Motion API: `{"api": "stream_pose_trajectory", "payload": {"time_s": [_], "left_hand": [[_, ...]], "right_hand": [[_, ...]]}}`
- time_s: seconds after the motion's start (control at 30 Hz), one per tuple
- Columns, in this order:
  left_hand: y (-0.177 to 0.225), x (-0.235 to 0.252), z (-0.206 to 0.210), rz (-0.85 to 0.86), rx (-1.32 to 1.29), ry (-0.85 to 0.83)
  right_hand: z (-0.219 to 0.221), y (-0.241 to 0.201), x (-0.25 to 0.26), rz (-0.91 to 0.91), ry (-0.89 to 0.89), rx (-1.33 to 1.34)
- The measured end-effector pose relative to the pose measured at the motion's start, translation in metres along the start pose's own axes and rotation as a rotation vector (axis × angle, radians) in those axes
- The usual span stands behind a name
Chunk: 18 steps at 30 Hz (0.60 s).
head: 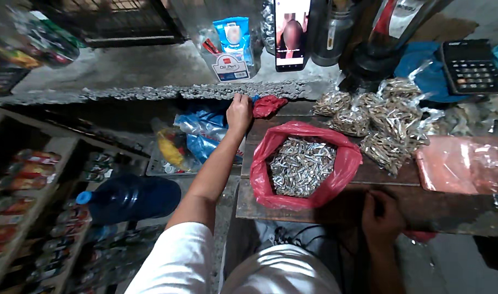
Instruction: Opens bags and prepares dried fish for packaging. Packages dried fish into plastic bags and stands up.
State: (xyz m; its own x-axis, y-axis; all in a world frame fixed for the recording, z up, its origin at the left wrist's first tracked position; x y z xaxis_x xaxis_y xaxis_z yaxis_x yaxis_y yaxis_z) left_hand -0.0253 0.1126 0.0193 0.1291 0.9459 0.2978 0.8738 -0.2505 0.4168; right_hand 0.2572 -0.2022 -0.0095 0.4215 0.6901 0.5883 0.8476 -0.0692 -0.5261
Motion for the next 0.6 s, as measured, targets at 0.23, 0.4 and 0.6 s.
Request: {"api": "stream_pose_trajectory", "payload": {"time_s": [0.23,0.4,0.6], "left_hand": [[-0.002,-0.001,0.007,0.000,-0.058,0.075],[-0.001,-0.007,0.011,0.057,-0.143,0.101],[0.003,-0.012,0.011,0.052,-0.135,-0.008]], "right_hand": [[0.001,-0.001,0.001,-0.011,0.004,-0.012],[-0.001,-0.004,0.003,-0.001,-0.031,-0.033],[-0.001,-0.002,0.001,-0.020,-0.035,-0.040]]}}
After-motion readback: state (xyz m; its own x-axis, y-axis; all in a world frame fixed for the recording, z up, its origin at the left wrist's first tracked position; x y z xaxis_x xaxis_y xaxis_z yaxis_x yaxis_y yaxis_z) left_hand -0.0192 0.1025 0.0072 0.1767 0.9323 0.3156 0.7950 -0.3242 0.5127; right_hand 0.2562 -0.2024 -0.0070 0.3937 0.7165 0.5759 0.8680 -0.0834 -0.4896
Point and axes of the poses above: each hand's wrist, its own x-axis towards the middle knuckle, its own z-axis out of the palm, y = z × x, the point moved 1 cm from there along x, towards the middle knuckle, and after that the axes turned 2 degrees about -x, right-handed, at the moved point
